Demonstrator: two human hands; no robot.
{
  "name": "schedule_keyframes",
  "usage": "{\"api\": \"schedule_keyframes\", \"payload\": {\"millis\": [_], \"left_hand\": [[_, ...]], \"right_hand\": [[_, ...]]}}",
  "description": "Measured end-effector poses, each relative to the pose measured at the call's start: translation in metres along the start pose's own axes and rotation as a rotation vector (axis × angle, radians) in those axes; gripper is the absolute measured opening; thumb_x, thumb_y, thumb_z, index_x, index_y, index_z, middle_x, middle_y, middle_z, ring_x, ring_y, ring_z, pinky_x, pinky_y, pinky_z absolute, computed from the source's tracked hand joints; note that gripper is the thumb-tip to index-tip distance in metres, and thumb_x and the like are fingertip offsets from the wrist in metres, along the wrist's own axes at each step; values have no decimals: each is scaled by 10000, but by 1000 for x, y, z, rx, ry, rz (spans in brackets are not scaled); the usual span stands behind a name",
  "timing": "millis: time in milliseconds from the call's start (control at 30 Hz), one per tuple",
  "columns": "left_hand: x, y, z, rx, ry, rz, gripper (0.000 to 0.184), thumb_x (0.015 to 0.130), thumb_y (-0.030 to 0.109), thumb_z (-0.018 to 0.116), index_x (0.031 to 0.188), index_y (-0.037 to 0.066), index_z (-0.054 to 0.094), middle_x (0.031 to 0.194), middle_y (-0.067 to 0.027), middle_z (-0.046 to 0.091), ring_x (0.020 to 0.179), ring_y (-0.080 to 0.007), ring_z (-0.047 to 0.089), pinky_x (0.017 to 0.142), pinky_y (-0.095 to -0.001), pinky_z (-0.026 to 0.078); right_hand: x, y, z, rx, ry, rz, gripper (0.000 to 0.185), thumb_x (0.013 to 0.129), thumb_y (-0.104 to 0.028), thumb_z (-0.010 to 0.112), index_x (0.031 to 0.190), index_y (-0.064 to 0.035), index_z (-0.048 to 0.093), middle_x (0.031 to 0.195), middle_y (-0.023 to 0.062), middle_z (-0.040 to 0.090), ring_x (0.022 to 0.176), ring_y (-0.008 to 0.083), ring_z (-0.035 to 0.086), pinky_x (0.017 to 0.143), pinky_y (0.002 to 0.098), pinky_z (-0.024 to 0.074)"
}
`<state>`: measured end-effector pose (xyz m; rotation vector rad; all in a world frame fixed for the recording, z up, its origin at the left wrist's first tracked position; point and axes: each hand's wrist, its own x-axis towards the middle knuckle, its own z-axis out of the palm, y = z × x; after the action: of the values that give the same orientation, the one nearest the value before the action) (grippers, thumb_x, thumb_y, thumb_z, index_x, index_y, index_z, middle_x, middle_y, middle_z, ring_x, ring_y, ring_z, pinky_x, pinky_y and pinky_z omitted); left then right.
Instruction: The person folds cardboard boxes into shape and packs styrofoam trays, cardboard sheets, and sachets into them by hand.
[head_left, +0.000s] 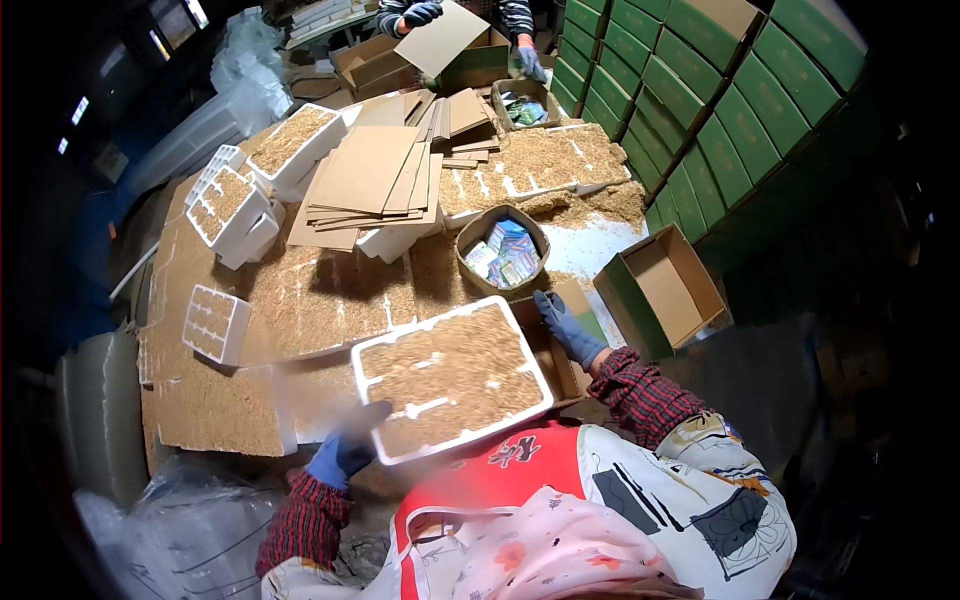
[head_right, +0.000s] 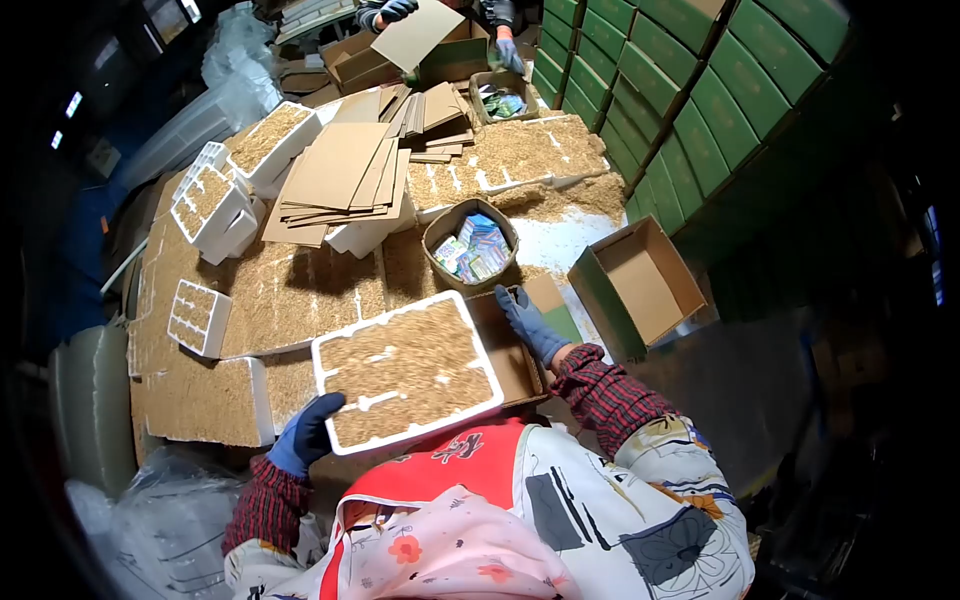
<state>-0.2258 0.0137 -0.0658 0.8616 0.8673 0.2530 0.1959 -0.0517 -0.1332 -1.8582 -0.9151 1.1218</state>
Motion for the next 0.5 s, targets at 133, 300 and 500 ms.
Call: {"api": "schedule_keyframes", "payload": {"millis": [133, 300, 500], "left_hand": [[36, 2, 29, 84, -30, -40, 539, 891, 227, 607, 1353, 16, 424, 1282, -114, 550, 1131, -222, 567, 985, -357, 447], [19, 73, 89, -13, -4, -13, 544, 877, 250, 608, 1337, 22, 427, 1239, -129, 565, 1085, -235, 592, 922, -369, 490], [71, 20, 106, 411, 77, 61, 624, 820, 256, 720, 1295, 27, 386, 949, -43, 591, 812, -110, 574, 694, -256, 491]], "right_hand": [[11, 23, -3, -41, -43, -21, 667, 979, -523, 335, 1397, -4, 352, 1399, 160, 425, 1256, 258, 432, 1067, 342, 308], [-6, 8, -14, -248, -104, -151, 572, 1025, -411, 229, 1406, 1, 335, 1403, 164, 439, 1285, 263, 428, 1074, 302, 300], [9, 26, -11, -245, -65, -149, 611, 1019, -450, 211, 1394, 11, 354, 1379, 159, 467, 1276, 258, 436, 1076, 302, 296]]}}
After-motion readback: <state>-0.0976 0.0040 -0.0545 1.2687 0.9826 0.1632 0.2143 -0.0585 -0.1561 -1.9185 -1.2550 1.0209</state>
